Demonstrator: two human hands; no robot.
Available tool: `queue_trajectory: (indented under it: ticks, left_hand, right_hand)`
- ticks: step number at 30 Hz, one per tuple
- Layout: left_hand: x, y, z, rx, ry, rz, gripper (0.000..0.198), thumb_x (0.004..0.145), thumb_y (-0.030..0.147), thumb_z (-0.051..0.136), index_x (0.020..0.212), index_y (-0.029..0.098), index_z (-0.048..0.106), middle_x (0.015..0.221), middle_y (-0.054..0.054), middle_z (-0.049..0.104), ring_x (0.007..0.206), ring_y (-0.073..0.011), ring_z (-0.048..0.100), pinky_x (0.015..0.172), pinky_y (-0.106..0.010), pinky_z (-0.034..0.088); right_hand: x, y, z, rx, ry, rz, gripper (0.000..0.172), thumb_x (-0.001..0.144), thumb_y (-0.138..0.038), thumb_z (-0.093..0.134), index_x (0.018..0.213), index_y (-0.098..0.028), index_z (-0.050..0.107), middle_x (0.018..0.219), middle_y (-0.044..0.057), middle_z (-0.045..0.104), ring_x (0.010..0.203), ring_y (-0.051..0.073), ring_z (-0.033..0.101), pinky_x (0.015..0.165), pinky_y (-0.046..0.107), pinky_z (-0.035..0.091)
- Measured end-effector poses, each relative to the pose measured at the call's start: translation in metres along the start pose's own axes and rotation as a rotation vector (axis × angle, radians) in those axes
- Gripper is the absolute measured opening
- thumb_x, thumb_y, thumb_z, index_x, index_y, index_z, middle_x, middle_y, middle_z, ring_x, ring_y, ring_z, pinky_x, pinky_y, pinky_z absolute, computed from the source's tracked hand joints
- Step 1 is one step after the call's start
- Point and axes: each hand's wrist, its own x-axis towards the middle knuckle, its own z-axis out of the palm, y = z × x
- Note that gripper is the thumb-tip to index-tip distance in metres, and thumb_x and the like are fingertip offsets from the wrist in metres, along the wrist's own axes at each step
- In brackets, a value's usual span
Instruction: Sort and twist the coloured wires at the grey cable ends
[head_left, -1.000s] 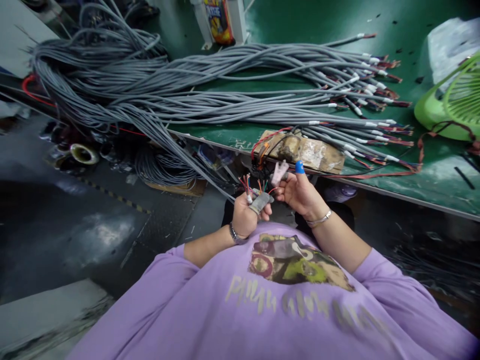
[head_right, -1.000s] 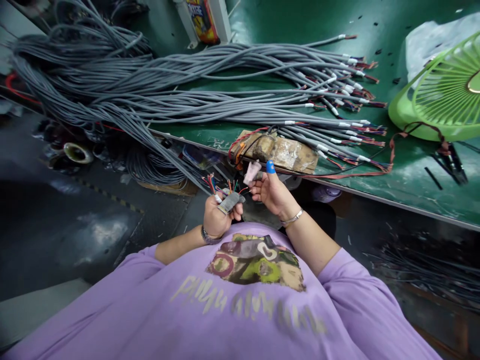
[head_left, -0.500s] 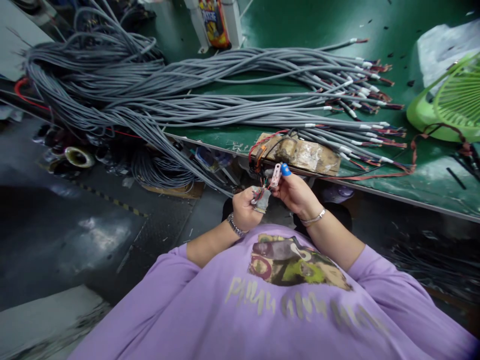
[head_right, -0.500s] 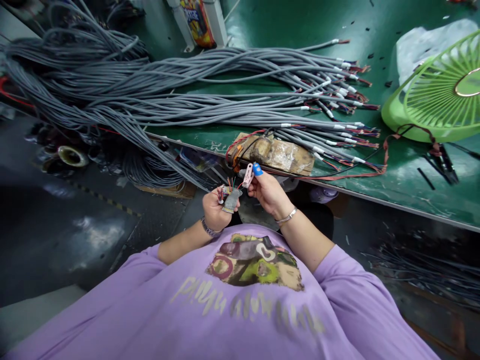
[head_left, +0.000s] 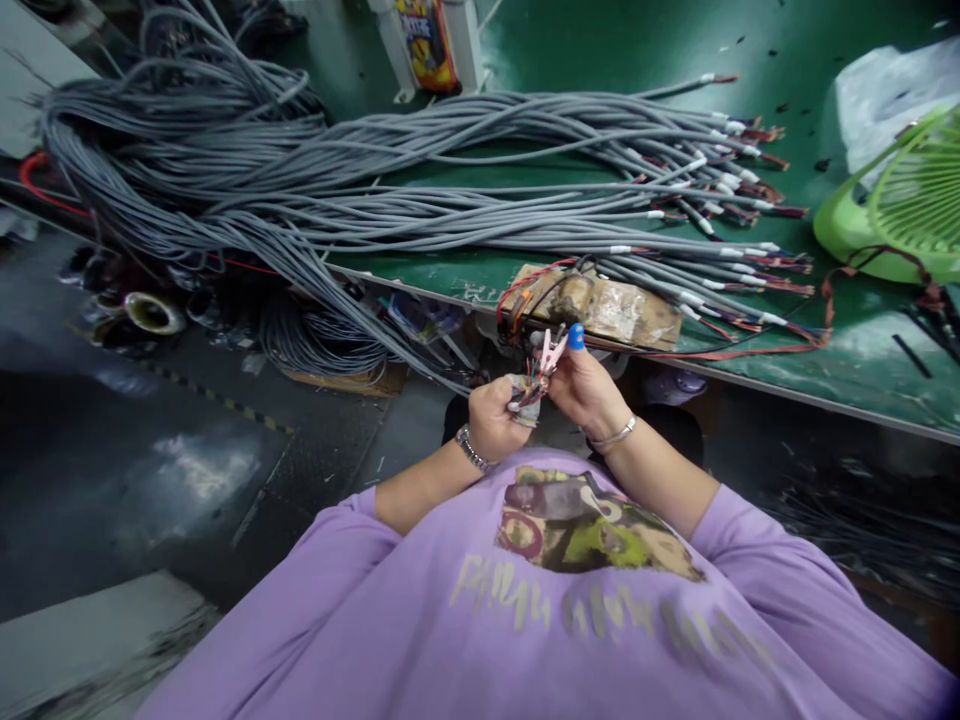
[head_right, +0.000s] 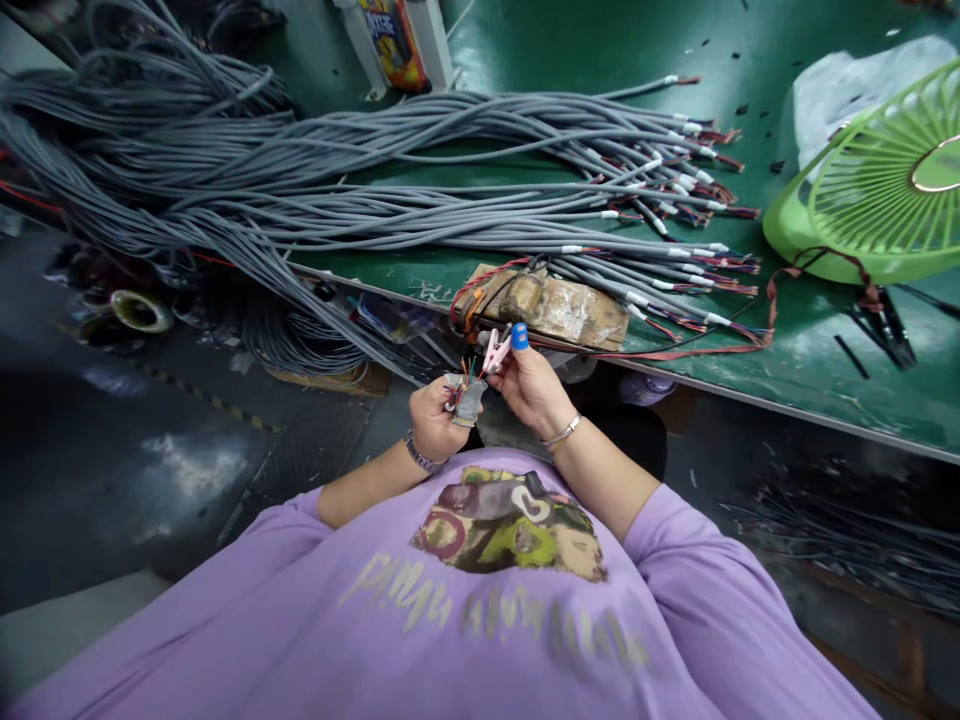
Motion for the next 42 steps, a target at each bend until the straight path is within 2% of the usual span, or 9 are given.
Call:
queue_trajectory:
  ticks: [5, 10, 14, 23, 30, 33, 37, 42]
  left_hand:
    - [-0.002, -0.006, 0.003, 0.057, -0.010, 0.043, 0.004, 0.062, 0.021, 0.069, 0.064, 0.023, 0.068, 0.057, 0.000, 0.059, 0.059, -0.0144, 0.055, 0.067, -0.029, 0.047]
    - [-0.004, -0.009, 0.003, 0.096, -0.041, 0.061, 0.005, 0.063, 0.021, 0.068, 0.067, 0.023, 0.067, 0.058, 0.001, 0.059, 0.060, -0.0144, 0.056, 0.069, -0.028, 0.049]
    - [-0.002, -0.009, 0.002, 0.119, -0.023, 0.093, 0.003, 0.065, 0.021, 0.068, 0.067, 0.023, 0.067, 0.060, 0.000, 0.061, 0.058, -0.0138, 0.055, 0.066, -0.027, 0.048]
    - [0.003, -0.018, 0.008, 0.147, 0.027, 0.415, 0.005, 0.074, 0.022, 0.061, 0.070, 0.020, 0.062, 0.057, 0.002, 0.061, 0.050, -0.0093, 0.053, 0.053, -0.020, 0.043]
    - [0.000, -0.016, 0.005, 0.163, 0.031, 0.531, 0.006, 0.075, 0.015, 0.059, 0.071, 0.019, 0.061, 0.057, 0.003, 0.060, 0.048, -0.0082, 0.053, 0.051, -0.019, 0.041]
    - [0.000, -0.015, 0.004, 0.126, 0.017, 0.513, 0.007, 0.075, 0.014, 0.060, 0.070, 0.019, 0.061, 0.057, 0.003, 0.060, 0.048, -0.0078, 0.053, 0.051, -0.019, 0.042]
    - [-0.003, -0.020, 0.004, 0.044, -0.011, 0.385, 0.008, 0.080, 0.021, 0.061, 0.072, 0.018, 0.063, 0.060, 0.002, 0.062, 0.050, -0.0082, 0.056, 0.054, -0.020, 0.046]
    - [-0.012, -0.030, -0.004, -0.042, -0.011, 0.249, 0.013, 0.085, 0.030, 0.062, 0.082, 0.019, 0.067, 0.062, 0.001, 0.066, 0.050, -0.0095, 0.059, 0.053, -0.021, 0.049]
  right_hand:
    - [-0.001, -0.002, 0.007, 0.105, 0.084, 0.003, 0.041, 0.075, -0.059, 0.078, 0.072, -0.020, 0.065, 0.064, -0.002, 0.066, 0.056, 0.010, 0.057, 0.056, 0.023, 0.048]
    - [0.000, 0.000, 0.008, 0.125, 0.077, -0.026, 0.040, 0.073, -0.057, 0.081, 0.071, -0.020, 0.065, 0.064, -0.003, 0.066, 0.056, 0.009, 0.056, 0.054, 0.021, 0.049]
    - [-0.001, 0.000, 0.009, 0.128, 0.086, -0.030, 0.039, 0.074, -0.057, 0.080, 0.073, -0.020, 0.066, 0.064, -0.001, 0.067, 0.055, 0.011, 0.056, 0.054, 0.023, 0.050]
    - [-0.002, -0.002, 0.014, 0.202, 0.110, -0.025, 0.037, 0.075, -0.052, 0.081, 0.068, -0.019, 0.066, 0.058, -0.003, 0.065, 0.052, 0.009, 0.056, 0.052, 0.020, 0.048]
    - [-0.002, 0.000, 0.011, 0.170, 0.102, 0.008, 0.042, 0.075, -0.058, 0.078, 0.067, -0.019, 0.065, 0.058, -0.003, 0.064, 0.052, 0.009, 0.054, 0.051, 0.021, 0.046]
    - [-0.004, 0.000, 0.010, 0.166, 0.061, 0.042, 0.044, 0.076, -0.063, 0.075, 0.071, -0.020, 0.065, 0.061, -0.003, 0.065, 0.055, 0.010, 0.054, 0.053, 0.023, 0.046]
    - [-0.004, 0.000, 0.003, 0.171, 0.004, 0.081, 0.047, 0.079, -0.069, 0.067, 0.079, -0.022, 0.066, 0.067, -0.003, 0.066, 0.062, 0.012, 0.058, 0.059, 0.024, 0.047]
    - [-0.006, -0.002, -0.006, 0.100, -0.057, 0.111, 0.056, 0.080, -0.078, 0.058, 0.078, -0.022, 0.065, 0.071, 0.000, 0.067, 0.060, 0.012, 0.056, 0.055, 0.023, 0.045]
